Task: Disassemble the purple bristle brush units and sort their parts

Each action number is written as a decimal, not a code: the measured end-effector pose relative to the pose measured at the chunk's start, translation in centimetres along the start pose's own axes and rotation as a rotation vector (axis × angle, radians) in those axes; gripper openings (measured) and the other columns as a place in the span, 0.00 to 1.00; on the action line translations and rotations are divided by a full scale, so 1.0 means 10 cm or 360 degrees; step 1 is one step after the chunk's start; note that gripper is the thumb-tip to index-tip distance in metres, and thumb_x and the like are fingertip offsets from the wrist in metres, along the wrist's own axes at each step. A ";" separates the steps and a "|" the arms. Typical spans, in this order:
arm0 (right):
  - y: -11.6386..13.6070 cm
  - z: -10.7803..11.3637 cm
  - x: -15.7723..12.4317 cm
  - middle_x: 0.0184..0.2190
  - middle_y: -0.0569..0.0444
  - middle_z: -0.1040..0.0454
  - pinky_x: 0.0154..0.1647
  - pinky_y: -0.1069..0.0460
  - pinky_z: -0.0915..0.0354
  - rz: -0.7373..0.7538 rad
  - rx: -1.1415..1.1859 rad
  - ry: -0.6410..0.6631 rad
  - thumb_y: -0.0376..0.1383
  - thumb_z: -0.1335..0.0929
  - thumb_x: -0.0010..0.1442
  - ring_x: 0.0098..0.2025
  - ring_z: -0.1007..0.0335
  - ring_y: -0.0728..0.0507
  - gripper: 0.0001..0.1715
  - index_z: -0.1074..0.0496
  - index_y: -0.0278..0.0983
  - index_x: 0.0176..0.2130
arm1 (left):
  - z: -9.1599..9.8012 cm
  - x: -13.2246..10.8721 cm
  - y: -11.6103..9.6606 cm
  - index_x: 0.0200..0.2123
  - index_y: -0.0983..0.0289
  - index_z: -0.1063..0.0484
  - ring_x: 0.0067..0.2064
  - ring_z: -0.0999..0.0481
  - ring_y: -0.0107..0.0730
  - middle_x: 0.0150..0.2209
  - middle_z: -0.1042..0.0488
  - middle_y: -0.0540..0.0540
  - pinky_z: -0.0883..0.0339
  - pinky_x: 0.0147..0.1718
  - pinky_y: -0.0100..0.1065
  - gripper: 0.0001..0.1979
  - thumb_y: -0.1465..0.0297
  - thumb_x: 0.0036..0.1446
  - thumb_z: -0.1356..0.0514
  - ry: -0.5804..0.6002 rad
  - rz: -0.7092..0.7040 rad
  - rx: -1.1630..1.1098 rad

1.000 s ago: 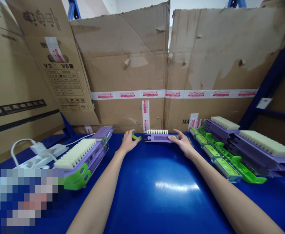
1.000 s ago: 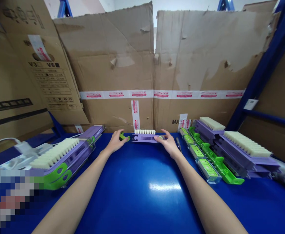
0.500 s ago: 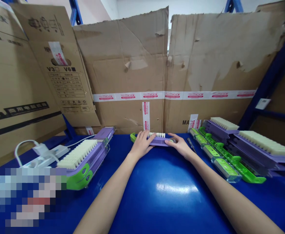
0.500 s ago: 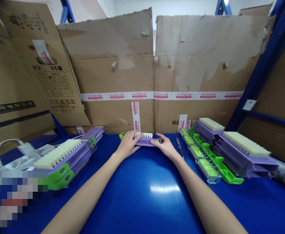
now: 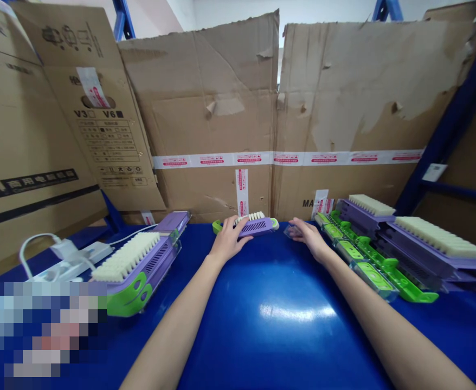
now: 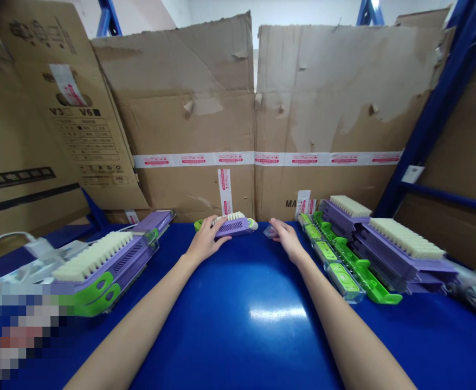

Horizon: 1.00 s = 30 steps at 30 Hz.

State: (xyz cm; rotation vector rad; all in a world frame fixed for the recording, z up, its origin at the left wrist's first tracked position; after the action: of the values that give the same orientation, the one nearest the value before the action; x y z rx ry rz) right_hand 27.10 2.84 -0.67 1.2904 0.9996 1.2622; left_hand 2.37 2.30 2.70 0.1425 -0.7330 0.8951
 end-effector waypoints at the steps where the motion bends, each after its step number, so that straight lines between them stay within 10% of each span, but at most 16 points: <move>1: 0.01 -0.01 0.00 0.40 0.46 0.25 0.44 0.45 0.34 0.0065 -0.0141 -0.0071 0.55 0.36 0.53 0.42 0.29 0.40 0.30 0.29 0.35 0.44 | 0.00 0.00 -0.01 0.59 0.55 0.44 0.56 0.41 0.46 0.54 0.41 0.60 0.38 0.49 0.45 0.27 0.58 0.56 0.44 0.0011 -0.0003 0.0023; 13: 0.02 -0.14 -0.01 0.50 0.46 0.32 0.55 0.45 0.44 0.0494 -0.1074 -0.0196 0.51 0.42 0.60 0.54 0.38 0.41 0.29 0.36 0.38 0.54 | -0.02 0.01 -0.14 0.58 0.55 0.43 0.55 0.41 0.45 0.53 0.41 0.60 0.32 0.43 0.42 0.26 0.60 0.56 0.44 0.0099 -0.0104 0.0325; 24: 0.00 -0.13 -0.03 0.46 0.46 0.28 0.50 0.47 0.39 0.0310 -0.1183 -0.0236 0.46 0.37 0.57 0.49 0.33 0.40 0.25 0.35 0.35 0.50 | 0.04 0.00 -0.13 0.56 0.59 0.42 0.53 0.39 0.45 0.51 0.38 0.61 0.32 0.41 0.41 0.27 0.59 0.55 0.43 0.0009 -0.0039 0.0481; 30: 0.11 -0.22 -0.08 0.53 0.43 0.33 0.56 0.45 0.45 0.0641 -0.1468 -0.0220 0.40 0.41 0.60 0.56 0.40 0.39 0.26 0.38 0.31 0.55 | 0.04 -0.01 -0.13 0.56 0.60 0.41 0.51 0.37 0.45 0.50 0.37 0.61 0.36 0.46 0.43 0.30 0.53 0.53 0.44 -0.0048 -0.0035 0.0461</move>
State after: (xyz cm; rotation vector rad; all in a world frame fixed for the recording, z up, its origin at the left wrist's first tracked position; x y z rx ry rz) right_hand 24.73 2.12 0.14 0.8238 -0.0136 1.6281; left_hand 3.09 1.26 3.22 0.4204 -0.6255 0.9768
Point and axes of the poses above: each hand's wrist, its own x-axis towards the middle knuckle, its own z-axis out of the back of the hand, y = z × x, the point moved 7 cm from there along x, towards the middle knuckle
